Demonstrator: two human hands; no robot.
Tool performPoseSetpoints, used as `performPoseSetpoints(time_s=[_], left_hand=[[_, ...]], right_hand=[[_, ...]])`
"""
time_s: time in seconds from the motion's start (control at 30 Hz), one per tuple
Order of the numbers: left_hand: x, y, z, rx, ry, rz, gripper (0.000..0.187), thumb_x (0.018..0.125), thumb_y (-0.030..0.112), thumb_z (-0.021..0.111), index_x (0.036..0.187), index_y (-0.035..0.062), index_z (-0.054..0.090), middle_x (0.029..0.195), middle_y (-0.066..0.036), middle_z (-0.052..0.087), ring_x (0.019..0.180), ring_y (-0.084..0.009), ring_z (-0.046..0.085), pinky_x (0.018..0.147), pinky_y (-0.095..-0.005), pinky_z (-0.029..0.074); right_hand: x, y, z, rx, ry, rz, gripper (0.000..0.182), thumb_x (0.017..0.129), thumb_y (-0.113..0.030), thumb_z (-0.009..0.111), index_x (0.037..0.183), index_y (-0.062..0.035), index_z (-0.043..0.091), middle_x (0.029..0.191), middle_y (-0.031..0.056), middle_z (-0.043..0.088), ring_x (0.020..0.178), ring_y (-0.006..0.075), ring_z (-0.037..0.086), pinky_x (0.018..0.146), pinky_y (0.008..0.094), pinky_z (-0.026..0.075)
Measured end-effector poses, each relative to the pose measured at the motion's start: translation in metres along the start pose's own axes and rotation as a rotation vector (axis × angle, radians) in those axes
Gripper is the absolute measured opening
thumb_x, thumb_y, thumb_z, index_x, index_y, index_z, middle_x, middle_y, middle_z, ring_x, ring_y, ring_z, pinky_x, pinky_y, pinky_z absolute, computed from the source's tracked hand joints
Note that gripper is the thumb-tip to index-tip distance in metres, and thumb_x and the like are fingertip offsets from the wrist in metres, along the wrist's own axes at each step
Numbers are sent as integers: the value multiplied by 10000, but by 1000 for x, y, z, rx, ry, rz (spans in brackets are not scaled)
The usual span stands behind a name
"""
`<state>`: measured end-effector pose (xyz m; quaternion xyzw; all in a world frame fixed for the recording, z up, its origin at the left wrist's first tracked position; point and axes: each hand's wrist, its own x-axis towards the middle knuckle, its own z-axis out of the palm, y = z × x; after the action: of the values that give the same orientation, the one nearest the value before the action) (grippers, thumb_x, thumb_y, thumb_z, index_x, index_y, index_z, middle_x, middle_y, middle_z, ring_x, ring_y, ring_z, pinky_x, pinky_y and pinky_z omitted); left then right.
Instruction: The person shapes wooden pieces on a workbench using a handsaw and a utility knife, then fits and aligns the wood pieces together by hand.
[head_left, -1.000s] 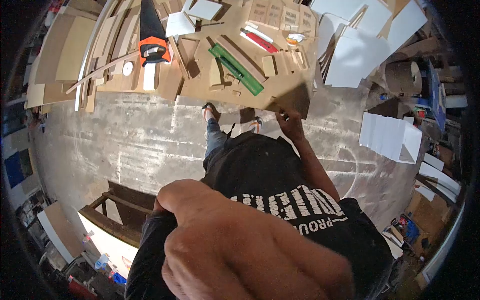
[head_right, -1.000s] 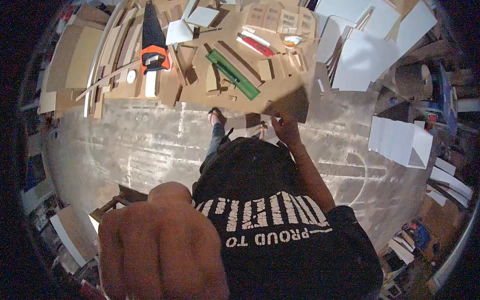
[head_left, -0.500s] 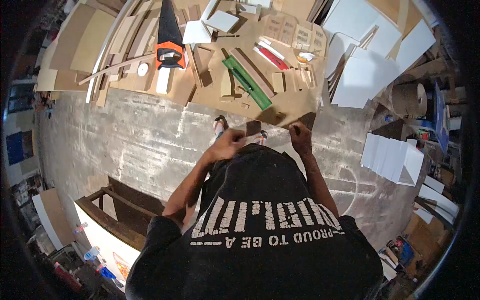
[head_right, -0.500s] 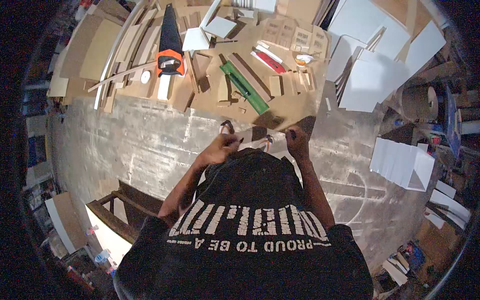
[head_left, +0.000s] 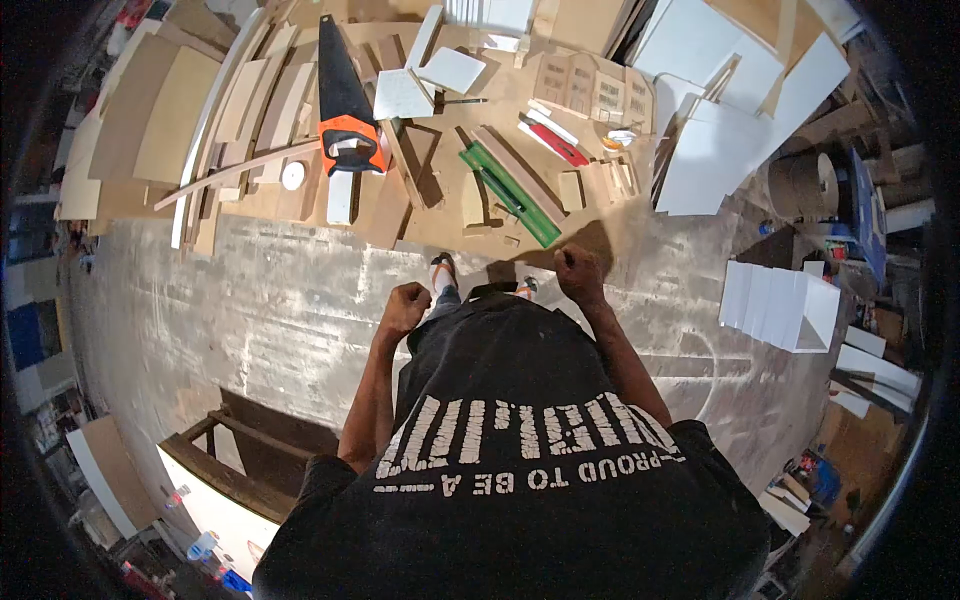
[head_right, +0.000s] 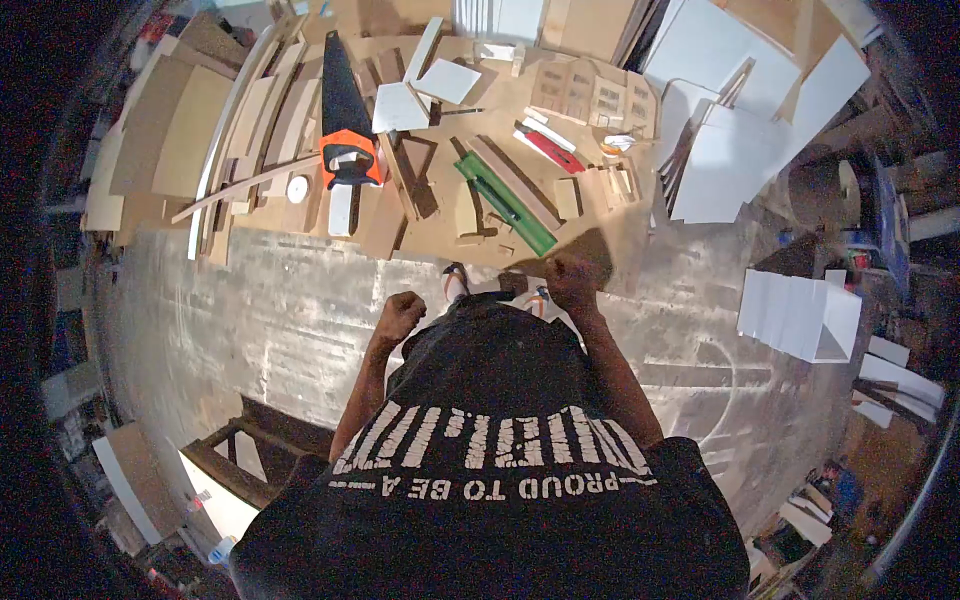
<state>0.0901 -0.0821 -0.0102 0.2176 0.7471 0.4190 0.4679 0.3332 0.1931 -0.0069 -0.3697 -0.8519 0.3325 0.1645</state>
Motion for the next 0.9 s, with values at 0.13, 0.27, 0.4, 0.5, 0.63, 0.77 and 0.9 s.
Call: performPoseSetpoints(time_s=[0.13, 0.27, 0.4, 0.5, 0.63, 0.77, 0.9], left_hand=[[20, 32, -25, 185, -104, 13, 209, 857, 153, 600, 887, -47, 653, 777, -119, 669, 718, -160, 611, 672, -325, 495], [43, 29, -50, 231, -188, 174, 185, 819, 82, 615, 953, -40, 651, 861, -144, 694, 798, -199, 655, 745, -343, 524], [58, 45, -69, 230, -267, 192, 197, 818, 78, 620, 973, -40, 648, 908, -152, 701, 839, -227, 667, 784, -352, 534], [69, 45, -79, 259, -334, 216, 197, 821, 66, 620, 985, -38, 650, 926, -152, 704, 859, -222, 667, 798, -350, 533], [73, 64, -84, 303, -398, 260, 190, 834, 86, 648, 983, -31, 656, 923, -149, 702, 855, -212, 662, 785, -342, 527], [53, 131, -84, 38, -516, 65, 214, 841, 145, 713, 971, -18, 664, 883, -126, 692, 811, -198, 647, 712, -335, 510], [-23, 244, -78, -633, -739, 582, 157, 878, 151, 678, 903, -4, 680, 851, -134, 682, 770, -225, 647, 665, -347, 498]], right_hand=[[4, -10, 14, 18, -10, 51, 258, 902, -170, 600, 750, 38, 594, 642, 178, 583, 561, 224, 546, 558, 370, 439], [-3, -33, 22, 172, 52, 173, 170, 878, -133, 643, 821, 25, 620, 730, 130, 643, 649, 189, 608, 630, 341, 490], [-16, -47, 27, 211, 150, 272, 96, 878, -77, 620, 927, 5, 612, 813, 135, 664, 748, 194, 659, 701, 334, 525], [-23, -53, 27, 245, 187, 433, 112, 880, -48, 606, 982, -1, 597, 847, 147, 673, 781, 210, 672, 716, 338, 530], [-39, -48, 30, 201, 249, 515, 111, 900, -41, 568, 1002, 1, 577, 862, 162, 670, 793, 241, 668, 736, 358, 523], [-39, -21, 33, 91, 218, 501, 114, 907, -45, 554, 1009, 5, 565, 872, 181, 663, 816, 284, 666, 753, 386, 521], [-29, 5, 23, 75, 230, 292, 117, 918, -63, 541, 1016, 1, 552, 874, 195, 647, 825, 330, 661, 746, 409, 515]])
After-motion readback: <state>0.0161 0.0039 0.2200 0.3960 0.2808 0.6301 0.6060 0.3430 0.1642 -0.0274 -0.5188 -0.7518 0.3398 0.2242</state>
